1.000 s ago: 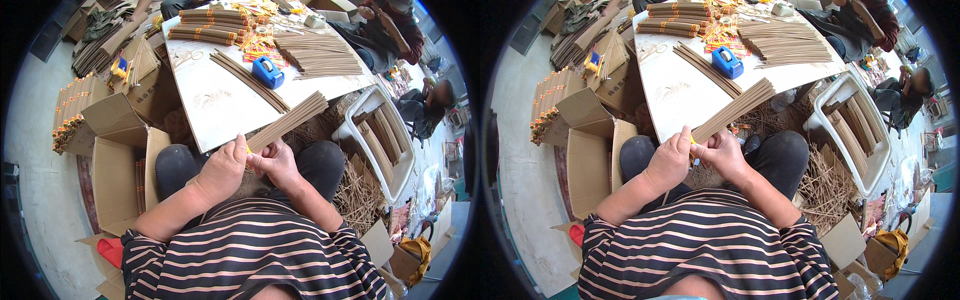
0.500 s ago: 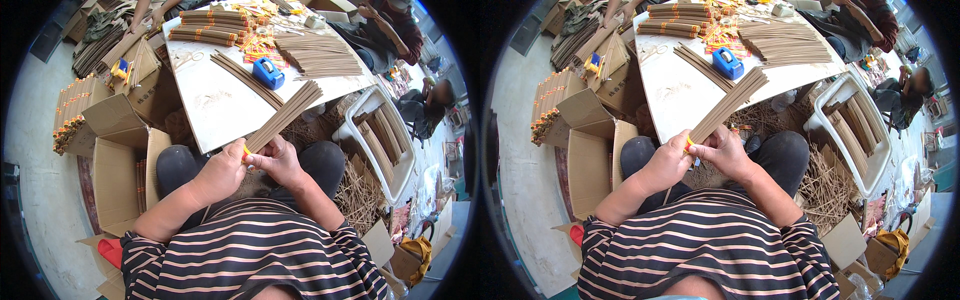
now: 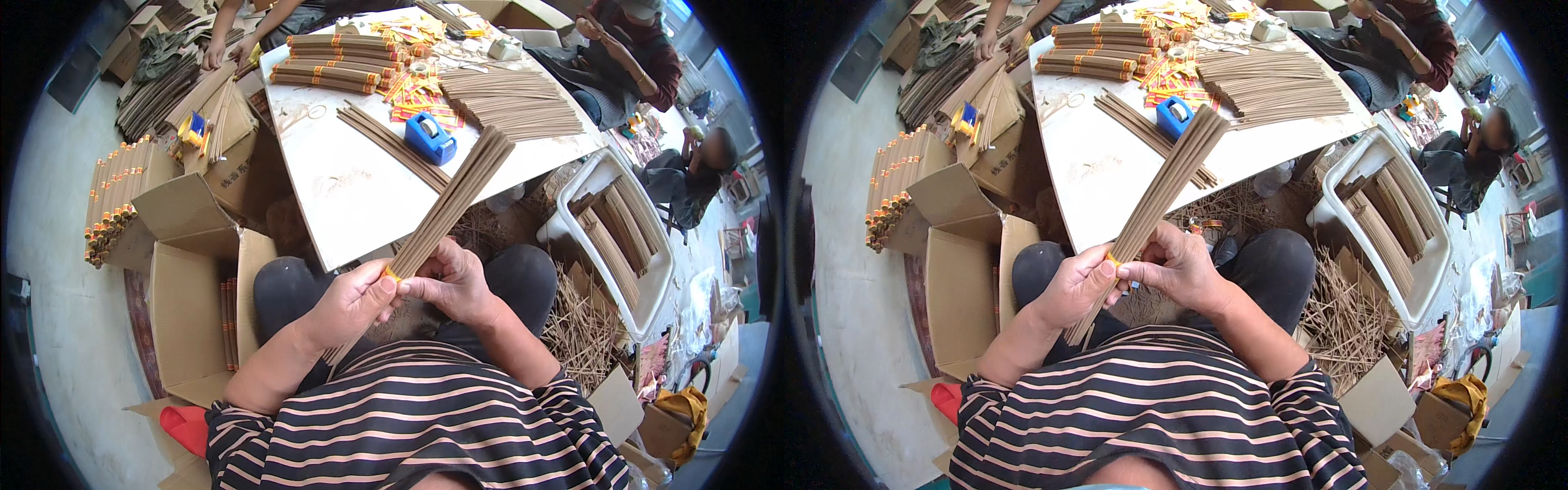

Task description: The person gathers thin wooden sticks from a table, aligns them into bundles, and secures each bundle with a small paper wrapper. The person places the finished bundles into a cardboard box.

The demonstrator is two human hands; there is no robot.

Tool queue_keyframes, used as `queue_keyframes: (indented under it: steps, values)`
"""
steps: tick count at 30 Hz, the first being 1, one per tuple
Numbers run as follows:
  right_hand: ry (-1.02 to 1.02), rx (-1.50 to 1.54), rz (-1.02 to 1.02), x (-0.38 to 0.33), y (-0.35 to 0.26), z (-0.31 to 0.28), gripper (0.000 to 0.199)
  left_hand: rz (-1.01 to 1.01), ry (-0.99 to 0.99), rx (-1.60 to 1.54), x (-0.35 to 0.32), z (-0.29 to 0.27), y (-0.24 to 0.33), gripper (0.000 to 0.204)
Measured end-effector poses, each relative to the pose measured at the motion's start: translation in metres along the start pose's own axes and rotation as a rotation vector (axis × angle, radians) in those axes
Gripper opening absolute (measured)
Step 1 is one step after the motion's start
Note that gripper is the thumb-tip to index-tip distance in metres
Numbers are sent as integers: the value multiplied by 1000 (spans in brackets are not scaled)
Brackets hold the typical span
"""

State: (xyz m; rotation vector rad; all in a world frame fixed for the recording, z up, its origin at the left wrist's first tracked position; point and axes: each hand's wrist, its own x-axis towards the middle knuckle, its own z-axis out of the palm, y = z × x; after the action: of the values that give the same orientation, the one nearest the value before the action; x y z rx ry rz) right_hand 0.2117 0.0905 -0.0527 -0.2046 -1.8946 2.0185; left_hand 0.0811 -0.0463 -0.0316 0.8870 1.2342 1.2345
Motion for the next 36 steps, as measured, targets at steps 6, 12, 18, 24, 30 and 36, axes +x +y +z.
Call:
queue_keyframes:
  steps: [6,12,18,24,30,36]
  values:
    - [152,177,9,22,-12,-4,52,32,10,-195,2,-5,-5,39]
    - [416,728,-79,50,-35,18,20,308,78,320,20,-2,-16,36]
    - [575,678,-129,60,-32,23,26,408,221,504,34,-3,-26,28]
    - [604,535,-3,78,-34,18,23,331,273,377,47,-7,-40,26]
    - [229,320,-36,110,-8,-48,48,288,359,103,67,-16,-29,33]
    - [482,-644,337,159,37,-148,29,319,341,-265,88,-56,-5,28]
